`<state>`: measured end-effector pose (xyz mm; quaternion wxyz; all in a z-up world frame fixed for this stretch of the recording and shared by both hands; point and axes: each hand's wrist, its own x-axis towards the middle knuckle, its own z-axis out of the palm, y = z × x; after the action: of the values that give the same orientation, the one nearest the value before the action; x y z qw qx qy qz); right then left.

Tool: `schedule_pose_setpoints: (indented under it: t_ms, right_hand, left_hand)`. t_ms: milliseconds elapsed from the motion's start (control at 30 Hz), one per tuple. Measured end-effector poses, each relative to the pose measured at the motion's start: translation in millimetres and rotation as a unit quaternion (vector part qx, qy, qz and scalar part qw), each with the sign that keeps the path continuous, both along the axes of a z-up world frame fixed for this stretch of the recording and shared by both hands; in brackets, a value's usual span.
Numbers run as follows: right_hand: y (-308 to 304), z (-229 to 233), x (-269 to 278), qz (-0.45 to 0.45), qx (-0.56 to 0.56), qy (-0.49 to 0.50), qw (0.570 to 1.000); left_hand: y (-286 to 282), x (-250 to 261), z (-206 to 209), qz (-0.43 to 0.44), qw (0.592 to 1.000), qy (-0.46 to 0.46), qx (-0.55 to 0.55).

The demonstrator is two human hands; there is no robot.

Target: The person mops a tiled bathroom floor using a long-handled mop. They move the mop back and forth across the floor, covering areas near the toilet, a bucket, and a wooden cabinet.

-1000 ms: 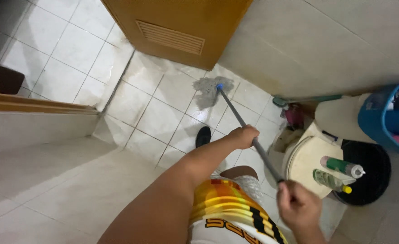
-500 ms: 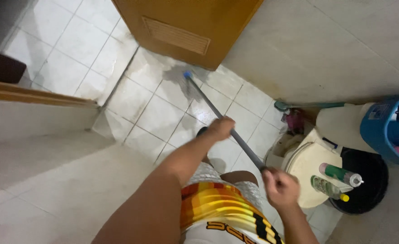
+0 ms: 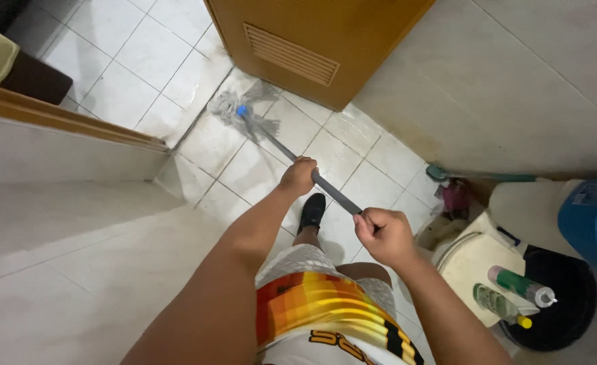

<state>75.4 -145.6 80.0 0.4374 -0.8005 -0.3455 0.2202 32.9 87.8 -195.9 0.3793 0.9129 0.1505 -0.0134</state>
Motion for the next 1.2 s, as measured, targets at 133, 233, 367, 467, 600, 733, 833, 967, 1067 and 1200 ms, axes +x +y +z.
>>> schedule_pose_setpoints:
  t_ms: [133, 233, 367, 467, 600, 733, 833, 967, 1067, 1200]
  right_hand:
    - [13, 15, 10, 0.032, 0.008, 0.024, 0.999]
    - [21, 17, 15, 0.064, 0.007, 0.015, 0.998]
    - [22, -11, 13, 0.039, -0.017, 0.117, 0.992]
    - [18, -33, 9, 0.008, -0.019, 0.193, 0.981]
    - [-6, -46, 0, -0.057, -0.053, 0.2, 0.977]
    - [-73, -56, -5, -0.135, 0.052, 0.24, 0.96]
    - [-96, -7, -20, -0.236, -0.004, 0.214, 0.948]
    - [-154, 2, -47, -0.39, -0.034, 0.186, 0.901]
    - [-176, 18, -77, -0.433, 0.032, 0.174, 0.884]
    - [-171, 11, -116, -0.456, 0.075, 0.103, 0.881]
  left_hand:
    - [4, -23, 15, 0.026, 0.999, -0.019, -0.007]
    - [8, -44, 26, 0.041, 0.998, 0.056, -0.004]
    - [11, -87, 15, 0.049, 0.993, 0.105, -0.027]
    - [9, -106, -19, 0.003, 0.989, 0.147, -0.013]
    - [-4, -110, -60, -0.041, 0.981, 0.19, 0.009]
    - [-37, -72, -44, -0.148, 0.983, 0.106, 0.032]
    - [-81, -40, -37, -0.152, 0.973, 0.168, -0.044]
    - [-115, 0, 9, -0.253, 0.962, 0.096, -0.045]
    - [-146, 21, 31, -0.302, 0.949, 0.05, -0.08]
    - [-164, 44, 36, -0.362, 0.926, 0.065, -0.08]
